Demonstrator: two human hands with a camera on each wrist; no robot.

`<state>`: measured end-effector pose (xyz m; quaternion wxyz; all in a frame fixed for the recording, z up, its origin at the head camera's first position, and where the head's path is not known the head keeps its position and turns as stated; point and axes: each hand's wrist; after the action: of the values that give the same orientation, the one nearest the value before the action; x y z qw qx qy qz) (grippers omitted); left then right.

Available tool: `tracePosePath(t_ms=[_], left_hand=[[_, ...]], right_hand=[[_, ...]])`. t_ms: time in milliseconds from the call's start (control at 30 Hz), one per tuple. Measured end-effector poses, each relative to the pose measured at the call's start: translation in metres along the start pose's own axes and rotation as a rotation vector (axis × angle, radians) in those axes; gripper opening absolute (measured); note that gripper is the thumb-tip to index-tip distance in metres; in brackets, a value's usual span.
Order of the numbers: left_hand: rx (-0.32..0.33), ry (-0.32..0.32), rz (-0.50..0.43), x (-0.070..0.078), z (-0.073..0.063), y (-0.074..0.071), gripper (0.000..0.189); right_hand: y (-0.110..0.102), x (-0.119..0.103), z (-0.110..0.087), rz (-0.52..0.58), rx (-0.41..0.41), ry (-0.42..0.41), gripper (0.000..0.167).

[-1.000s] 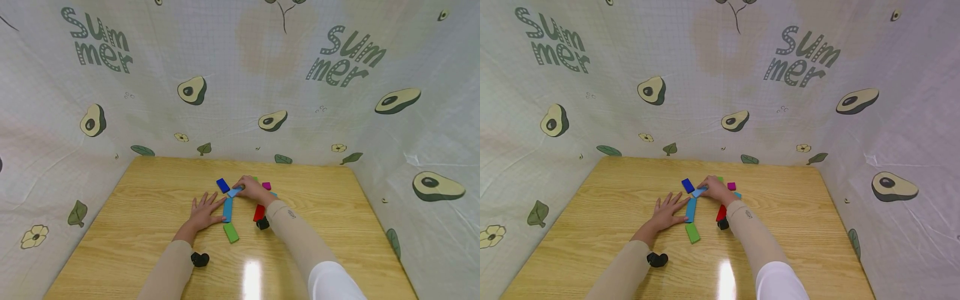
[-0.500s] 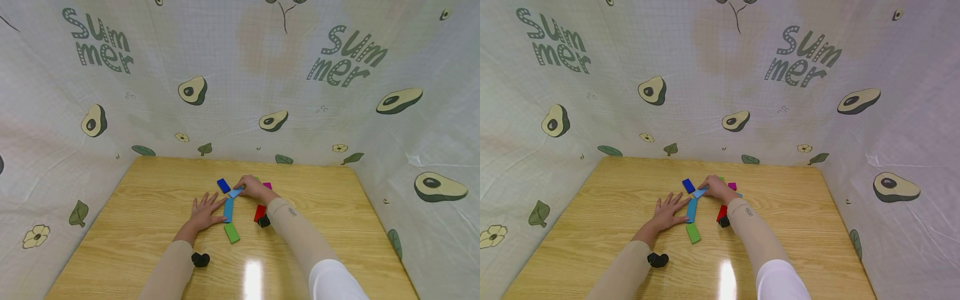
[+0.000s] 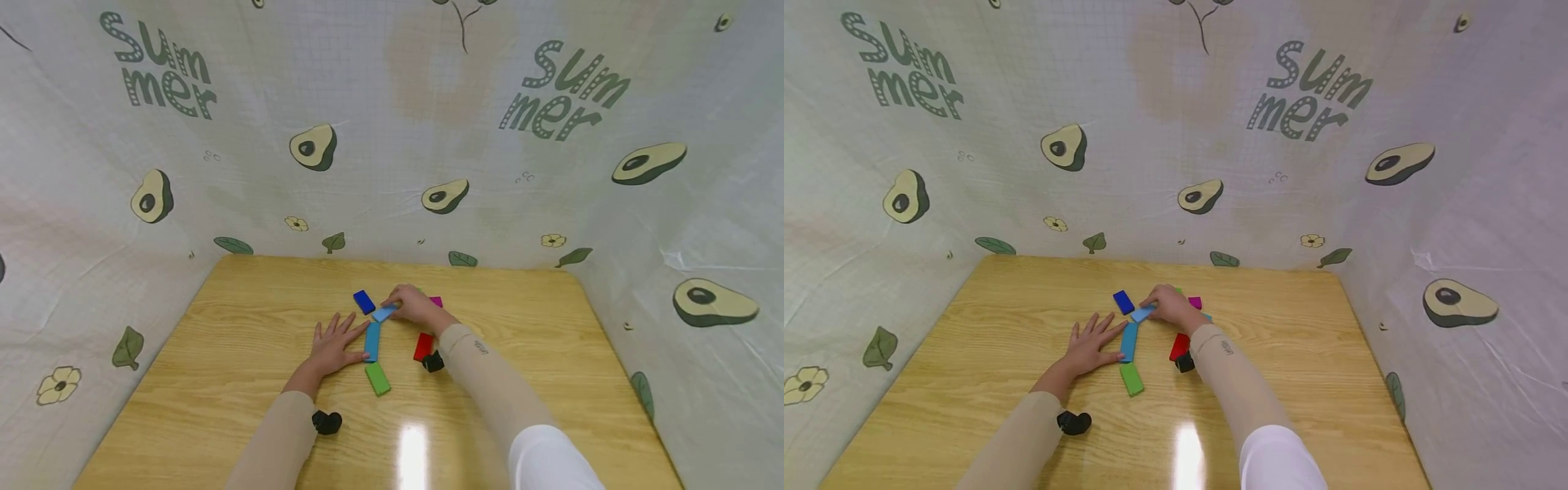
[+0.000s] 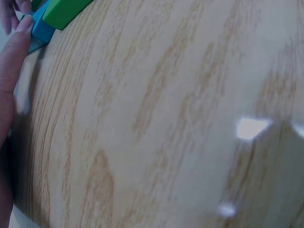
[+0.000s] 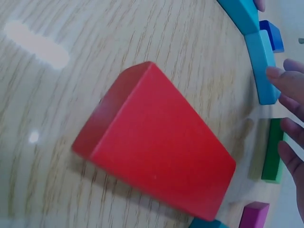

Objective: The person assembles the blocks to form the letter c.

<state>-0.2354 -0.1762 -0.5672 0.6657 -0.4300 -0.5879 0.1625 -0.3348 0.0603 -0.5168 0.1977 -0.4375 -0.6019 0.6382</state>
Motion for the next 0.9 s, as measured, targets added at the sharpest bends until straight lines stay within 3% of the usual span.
tracePosePath(t_ms=[133, 300, 500, 667, 900], left_hand=[[0.001, 0.009, -0.014, 0.002, 0.0, -0.003, 0.076], [0.029, 0.039, -0.021, -0.007, 0.001, 0.004, 0.079], [0.049, 0.061, -0.013, -0.013, 0.003, 0.01, 0.078], [0.025, 0.039, -0.01, -0.006, 0.002, 0.006, 0.078], [0.005, 0.003, 0.002, 0.001, 0.0, 0.001, 0.075]], right_hand=[[-0.002, 0.006, -0.004, -0.039, 0.029, 0.014, 0.031], [-0.004, 0.014, -0.01, -0.052, 0.061, 0.08, 0.036], [-0.003, 0.023, -0.014, -0.012, 0.093, 0.146, 0.037], [-0.002, 0.027, -0.012, 0.054, 0.115, 0.202, 0.035], [-0.001, 0.032, -0.006, 0.045, 0.131, 0.22, 0.034]])
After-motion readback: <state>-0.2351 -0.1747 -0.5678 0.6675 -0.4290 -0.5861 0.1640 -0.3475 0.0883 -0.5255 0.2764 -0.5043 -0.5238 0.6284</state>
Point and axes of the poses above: each hand's wrist, its own z-axis towards the middle knuckle, its own y-axis out of the palm, x = y × z, and after that the axes turned 14 degrees about -z, right-handed
